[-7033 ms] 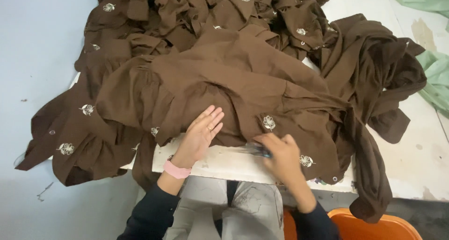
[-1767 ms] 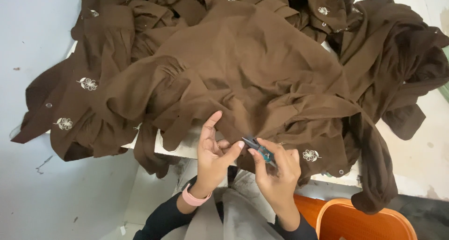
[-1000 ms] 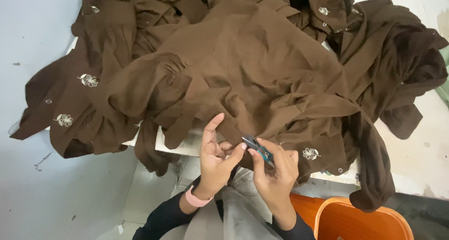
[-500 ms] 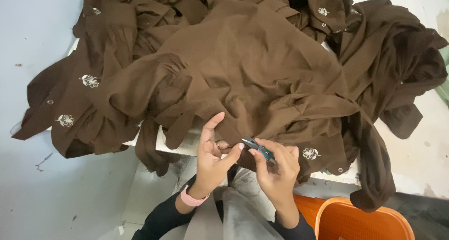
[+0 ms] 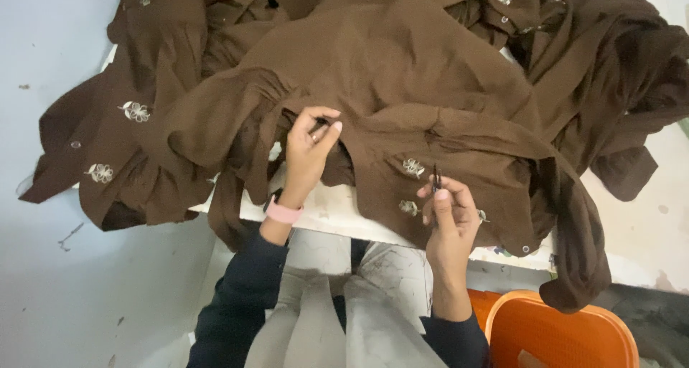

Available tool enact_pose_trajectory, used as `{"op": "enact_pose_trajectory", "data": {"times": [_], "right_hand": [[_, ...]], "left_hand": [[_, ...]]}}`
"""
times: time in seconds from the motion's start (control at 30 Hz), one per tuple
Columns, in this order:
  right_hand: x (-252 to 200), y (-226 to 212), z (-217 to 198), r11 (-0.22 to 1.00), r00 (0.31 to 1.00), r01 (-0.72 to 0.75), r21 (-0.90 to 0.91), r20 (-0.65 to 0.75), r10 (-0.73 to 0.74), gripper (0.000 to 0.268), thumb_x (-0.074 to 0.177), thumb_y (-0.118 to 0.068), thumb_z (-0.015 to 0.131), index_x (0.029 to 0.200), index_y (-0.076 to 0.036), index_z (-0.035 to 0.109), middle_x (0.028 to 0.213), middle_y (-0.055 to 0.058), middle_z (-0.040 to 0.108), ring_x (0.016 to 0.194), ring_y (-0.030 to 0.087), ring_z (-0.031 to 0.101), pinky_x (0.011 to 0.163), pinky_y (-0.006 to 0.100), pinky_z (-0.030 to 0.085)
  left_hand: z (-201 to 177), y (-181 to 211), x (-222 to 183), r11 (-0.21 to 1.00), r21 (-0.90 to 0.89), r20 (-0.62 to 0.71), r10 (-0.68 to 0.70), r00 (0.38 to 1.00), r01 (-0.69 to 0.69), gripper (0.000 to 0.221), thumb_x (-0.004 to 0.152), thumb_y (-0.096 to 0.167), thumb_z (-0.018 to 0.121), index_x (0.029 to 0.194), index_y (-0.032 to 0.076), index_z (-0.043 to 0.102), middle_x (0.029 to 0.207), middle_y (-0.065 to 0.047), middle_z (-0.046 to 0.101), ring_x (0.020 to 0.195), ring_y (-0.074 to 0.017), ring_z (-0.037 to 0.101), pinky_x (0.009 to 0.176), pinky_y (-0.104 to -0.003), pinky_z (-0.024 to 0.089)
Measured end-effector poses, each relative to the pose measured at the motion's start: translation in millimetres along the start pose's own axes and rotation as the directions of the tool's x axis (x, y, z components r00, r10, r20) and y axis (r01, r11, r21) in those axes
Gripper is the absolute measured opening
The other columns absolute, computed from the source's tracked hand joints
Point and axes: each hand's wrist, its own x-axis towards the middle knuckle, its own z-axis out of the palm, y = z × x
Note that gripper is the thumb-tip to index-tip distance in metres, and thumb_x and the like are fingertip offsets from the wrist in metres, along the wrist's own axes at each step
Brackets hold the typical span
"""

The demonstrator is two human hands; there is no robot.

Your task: Trimming loose threads from brown garments using small scissors in a factory setting

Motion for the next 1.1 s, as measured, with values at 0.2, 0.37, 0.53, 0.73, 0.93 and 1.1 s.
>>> {"op": "enact_pose_trajectory", "data": {"times": [0.2,0.37,0.53,0.73,0.93,1.1], "right_hand": [[3,43,-13,0.935,0.967,-0.244,0.256,-0.011,0.255,0.027,0.09,-0.024,0.042,0.097,0.0,0.052,0.072,0.014,0.058,0.044,0.009,0.045,0.046,0.016,0.035],[4,67,-18,0.941,0.97,-0.229,0.251,-0.02,0.241,0.017,0.09,-0.016,0.043,0.091,-0.003,0.054,0.081,0.019,0.059,0.049,0.017,0.054,0.05,0.021,0.043],[0,58,-12,0.963,0.977,-0.211,0.17,0.006,0.213,0.011,0.086,-0.01,0.051,0.089,-0.001,0.056,0.065,0.012,0.055,0.049,0.014,0.052,0.048,0.02,0.043],[0,32,-13,0.977,0.976,-0.209,-0.039,0.053,0.211,0.021,0.072,-0.008,0.066,0.091,-0.002,0.061,0.064,0.007,0.055,0.055,0.009,0.048,0.051,0.02,0.041],[5,14,6,0.978,0.987,-0.131,-0.164,0.074,0.144,0.015,0.068,-0.006,0.069,0.082,-0.011,0.07,0.054,-0.001,0.055,0.052,0.004,0.043,0.052,0.017,0.038],[1,5,16,0.927,0.981,0.184,-0.327,0.119,-0.153,0.01,0.067,-0.004,0.071,0.072,-0.012,0.068,0.059,0.002,0.063,0.046,0.013,0.05,0.049,0.023,0.039]], "left_hand": [[-6,18,-42,0.988,0.106,0.144,-0.131,0.981,0.116,0.02,0.082,0.016,0.058,0.101,0.01,0.058,0.106,-0.004,0.056,0.109,-0.021,0.048,0.096,-0.036,0.035],[-9,26,-78,0.884,0.438,0.22,-0.284,0.933,0.166,0.019,0.076,0.003,0.058,0.092,0.013,0.061,0.11,-0.008,0.05,0.107,-0.0271,0.049,0.088,-0.036,0.043],[16,17,-76,0.891,0.357,0.202,-0.366,0.908,0.28,0.027,0.076,0.019,0.065,0.098,0.009,0.055,0.099,-0.016,0.057,0.096,-0.0331,0.056,0.084,-0.036,0.046],[26,-1,-73,0.914,0.048,0.087,-0.406,0.91,0.404,0.035,0.076,0.015,0.064,0.102,0.006,0.043,0.087,-0.01,0.058,0.072,-0.0119,0.055,0.068,-0.025,0.047],[29,17,-82,0.912,-0.122,0.138,-0.375,0.917,0.391,0.038,0.078,0.006,0.059,0.109,0.006,0.037,0.082,-0.007,0.063,0.063,-0.0047,0.051,0.06,-0.017,0.042],[28,3,-90,0.967,-0.002,0.127,-0.254,0.959,0.256,0.037,0.077,0.002,0.058,0.109,0.006,0.039,0.077,-0.009,0.063,0.059,-0.007,0.051,0.053,-0.018,0.042]]}}
